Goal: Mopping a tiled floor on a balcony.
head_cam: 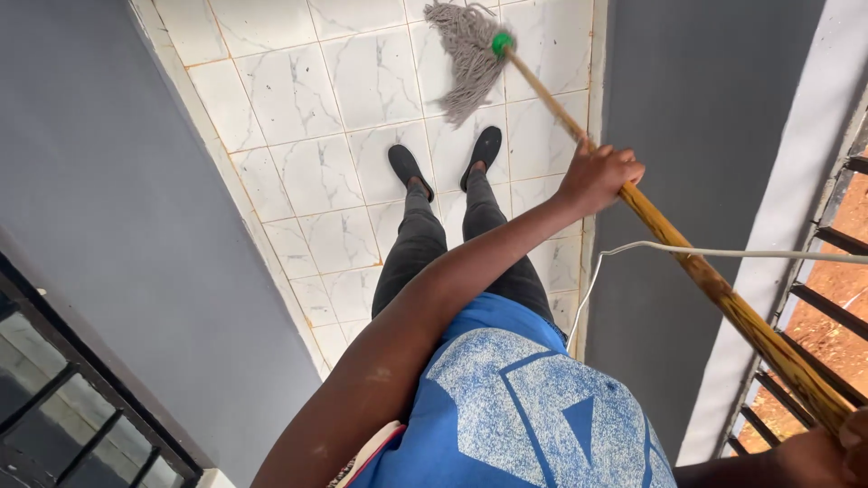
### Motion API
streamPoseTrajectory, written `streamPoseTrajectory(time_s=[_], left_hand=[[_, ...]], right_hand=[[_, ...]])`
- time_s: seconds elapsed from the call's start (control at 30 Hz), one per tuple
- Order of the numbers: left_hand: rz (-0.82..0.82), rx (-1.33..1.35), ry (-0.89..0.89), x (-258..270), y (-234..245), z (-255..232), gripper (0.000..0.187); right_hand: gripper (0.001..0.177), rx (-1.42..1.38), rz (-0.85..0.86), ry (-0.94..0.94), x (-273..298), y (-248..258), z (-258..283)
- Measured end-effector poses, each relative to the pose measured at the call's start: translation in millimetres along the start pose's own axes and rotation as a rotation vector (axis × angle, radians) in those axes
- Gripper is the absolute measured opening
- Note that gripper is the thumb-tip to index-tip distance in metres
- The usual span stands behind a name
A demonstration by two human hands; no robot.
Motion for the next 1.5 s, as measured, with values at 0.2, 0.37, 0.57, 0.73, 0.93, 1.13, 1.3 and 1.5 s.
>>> streamPoseTrajectory(time_s=[0.2,0.37,0.57,0.73,0.93,1.13,1.3,1.5], left_hand=[[-0.102,-0.035,0.072,-96.3,-41.9,49.0,0.016],[-0.182,-0.122,0.079,-141.6,-70.9,67.2,0.011],[-0.15,-0.166,0.054,-155.1,-85.2,63.4,0.008],[-0.207,-0.157,0.1,-135.8,-55.5,79.9,0.015],[-0.234,-0.202,0.166,-96.5,-16.7,141.5,0.018],[-0.29,-0.11,0.252,-57.0,31.4,206.1,0.015],[-0.364,-0.14,0.326,-27.6,56.8,250.1,0.016],[-0.42,-0.169,0.407,21.0,86.0,300.6,0.014]], right_hand=[[0.044,0.135,0.154,0.13,-41.4,-120.9,-24.5],[0.036,0.079,0.271,0.074,-53.2,-107.4,-66.6],[0.03,0.025,0.067,0.032,-78.1,-57.5,-82.2],[0.045,-0.033,0.089,-0.003,-94.5,-62.5,-88.7],[0.056,-0.222,-0.059,-0.164,-95.5,-86.1,-122.3],[0.052,-0.15,0.092,-0.167,-95.2,-182.4,-124.2],[0.048,-0.244,0.234,-0.169,-90.6,-190.6,-152.6],[0.042,-0.319,0.306,-0.196,-75.6,-238.4,-165.7]])
Point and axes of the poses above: each hand's wrist, its own x-axis away from the middle knuckle, its own y-axis out of the back of the hand, z = x × y, the point moved 4 cm from there along -x, towards the middle knuckle, and after that the axes turned 15 degrees about -x, right-handed, at the moved point
